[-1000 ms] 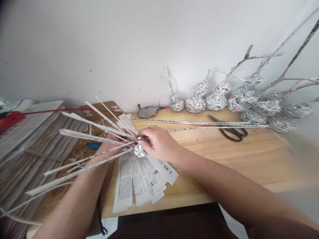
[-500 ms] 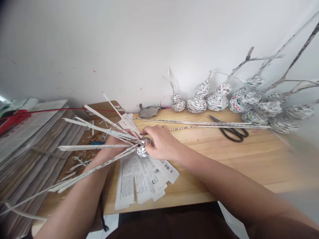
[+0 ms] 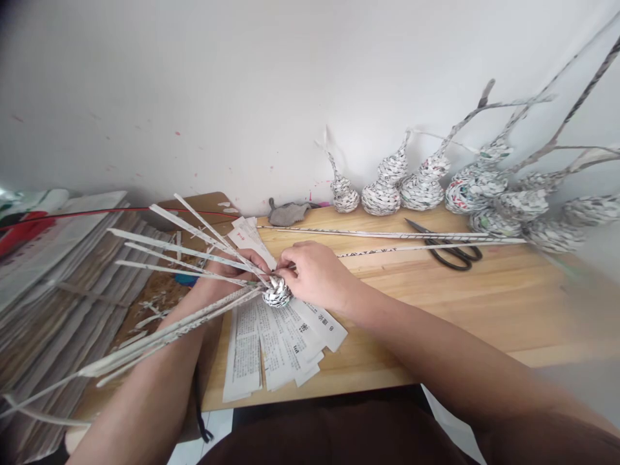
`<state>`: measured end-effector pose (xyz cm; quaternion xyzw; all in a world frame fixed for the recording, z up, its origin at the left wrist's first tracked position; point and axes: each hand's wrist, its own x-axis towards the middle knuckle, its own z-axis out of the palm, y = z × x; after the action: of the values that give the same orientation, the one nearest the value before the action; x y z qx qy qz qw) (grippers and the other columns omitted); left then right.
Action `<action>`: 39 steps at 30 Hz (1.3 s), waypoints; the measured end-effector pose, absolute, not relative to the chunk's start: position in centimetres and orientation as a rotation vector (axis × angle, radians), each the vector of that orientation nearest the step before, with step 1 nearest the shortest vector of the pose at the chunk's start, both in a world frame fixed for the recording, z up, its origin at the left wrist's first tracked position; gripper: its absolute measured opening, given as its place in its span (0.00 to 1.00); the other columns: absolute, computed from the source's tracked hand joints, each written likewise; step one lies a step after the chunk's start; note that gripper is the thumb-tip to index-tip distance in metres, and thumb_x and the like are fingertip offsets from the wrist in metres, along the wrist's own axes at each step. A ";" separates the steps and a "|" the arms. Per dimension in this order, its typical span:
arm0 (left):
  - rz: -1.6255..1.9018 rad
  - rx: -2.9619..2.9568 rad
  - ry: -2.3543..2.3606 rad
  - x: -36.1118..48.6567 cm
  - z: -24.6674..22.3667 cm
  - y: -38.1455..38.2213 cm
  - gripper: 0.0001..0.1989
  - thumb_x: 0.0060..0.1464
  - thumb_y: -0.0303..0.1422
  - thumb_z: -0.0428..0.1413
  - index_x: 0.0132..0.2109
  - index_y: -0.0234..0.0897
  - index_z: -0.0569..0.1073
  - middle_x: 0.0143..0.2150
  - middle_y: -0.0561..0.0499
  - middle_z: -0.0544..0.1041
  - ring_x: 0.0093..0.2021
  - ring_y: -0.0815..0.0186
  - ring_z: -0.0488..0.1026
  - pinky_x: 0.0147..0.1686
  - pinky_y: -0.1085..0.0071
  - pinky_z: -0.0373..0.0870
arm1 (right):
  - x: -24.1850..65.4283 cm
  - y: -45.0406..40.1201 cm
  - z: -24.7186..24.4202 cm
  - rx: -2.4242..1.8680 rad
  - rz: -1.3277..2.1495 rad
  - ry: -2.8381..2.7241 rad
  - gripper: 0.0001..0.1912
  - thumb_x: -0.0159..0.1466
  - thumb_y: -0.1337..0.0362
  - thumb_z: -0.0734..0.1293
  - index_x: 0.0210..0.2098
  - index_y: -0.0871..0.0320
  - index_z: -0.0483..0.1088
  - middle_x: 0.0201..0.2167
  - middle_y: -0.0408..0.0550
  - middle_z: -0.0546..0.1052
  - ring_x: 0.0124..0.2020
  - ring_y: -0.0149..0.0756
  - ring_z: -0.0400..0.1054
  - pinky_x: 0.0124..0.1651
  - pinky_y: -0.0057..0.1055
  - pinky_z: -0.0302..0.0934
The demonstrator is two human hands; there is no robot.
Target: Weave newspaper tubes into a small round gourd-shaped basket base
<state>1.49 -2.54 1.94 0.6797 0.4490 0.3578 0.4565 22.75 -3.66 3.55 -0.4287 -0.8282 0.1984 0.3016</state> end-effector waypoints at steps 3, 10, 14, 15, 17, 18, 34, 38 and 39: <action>0.869 1.777 1.122 1.5 1.5 -2.3 0.03 0.49 0.30 0.60 0.32 0.34 0.77 0.28 0.49 0.80 0.30 0.62 0.77 0.31 0.69 0.73 | 22.6 -4.0 4.0 -1.205 0.696 -2.123 0.06 0.61 0.70 0.68 0.32 0.56 0.78 0.30 0.43 0.82 0.30 0.32 0.73 0.35 0.29 0.61; 1.028 1.868 1.102 2.4 2.4 -3.3 0.04 0.54 0.31 0.58 0.34 0.34 0.75 0.35 0.47 0.79 0.36 0.63 0.76 0.37 0.68 0.72 | 22.9 -4.1 4.6 -1.291 0.831 -2.084 0.10 0.60 0.72 0.66 0.36 0.56 0.79 0.33 0.44 0.83 0.32 0.34 0.75 0.34 0.28 0.62; 1.081 1.946 1.120 2.6 2.4 -3.4 0.02 0.54 0.28 0.56 0.33 0.35 0.73 0.33 0.50 0.78 0.34 0.65 0.75 0.37 0.70 0.70 | 22.8 -4.2 4.6 -1.292 0.894 -2.003 0.07 0.58 0.72 0.67 0.34 0.58 0.77 0.31 0.44 0.82 0.31 0.31 0.74 0.34 0.26 0.62; 1.096 1.981 1.132 2.5 2.3 -3.3 0.03 0.55 0.27 0.55 0.34 0.35 0.73 0.33 0.50 0.78 0.35 0.65 0.74 0.37 0.70 0.70 | 22.7 -4.3 4.6 -1.289 0.934 -1.985 0.06 0.59 0.72 0.67 0.33 0.58 0.77 0.30 0.44 0.82 0.29 0.30 0.74 0.33 0.25 0.62; 1.107 2.041 1.152 2.3 2.0 -3.1 0.04 0.55 0.26 0.53 0.35 0.36 0.73 0.34 0.50 0.77 0.36 0.66 0.74 0.38 0.70 0.69 | 22.6 -4.3 4.5 -1.294 1.003 -1.970 0.05 0.61 0.69 0.67 0.32 0.58 0.77 0.29 0.43 0.81 0.28 0.29 0.73 0.31 0.25 0.60; 1.100 2.056 1.156 2.2 1.9 -3.0 0.04 0.55 0.26 0.53 0.35 0.36 0.73 0.35 0.50 0.77 0.36 0.66 0.73 0.39 0.70 0.69 | 22.6 -4.3 4.4 -1.298 1.014 -1.973 0.05 0.61 0.68 0.67 0.32 0.58 0.77 0.28 0.43 0.81 0.27 0.29 0.72 0.31 0.25 0.60; 1.151 1.783 1.334 -1.1 4.2 -6.2 0.05 0.54 0.32 0.58 0.34 0.36 0.77 0.31 0.49 0.79 0.34 0.62 0.76 0.37 0.68 0.71 | 21.5 -6.6 4.0 -0.759 0.226 -2.171 0.08 0.66 0.70 0.64 0.41 0.57 0.74 0.47 0.54 0.78 0.47 0.42 0.72 0.48 0.42 0.65; 1.397 1.761 1.351 -4.3 5.5 -8.9 0.03 0.53 0.31 0.60 0.37 0.39 0.78 0.39 0.50 0.80 0.42 0.61 0.76 0.43 0.67 0.71 | 19.8 -7.8 2.5 -0.459 0.410 -2.415 0.07 0.68 0.67 0.64 0.40 0.58 0.75 0.38 0.50 0.79 0.41 0.37 0.71 0.46 0.35 0.67; 1.433 1.752 1.348 -5.0 5.7 -9.6 0.05 0.53 0.30 0.61 0.39 0.40 0.79 0.42 0.50 0.80 0.45 0.60 0.75 0.47 0.66 0.70 | 19.4 -7.9 2.0 -0.476 0.404 -2.466 0.07 0.68 0.67 0.64 0.38 0.59 0.75 0.37 0.51 0.79 0.41 0.39 0.71 0.46 0.37 0.66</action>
<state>-5.01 -9.57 5.70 0.6437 0.4955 0.5265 0.2508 19.43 -7.89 2.01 -0.1788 -0.9265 0.1517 0.2943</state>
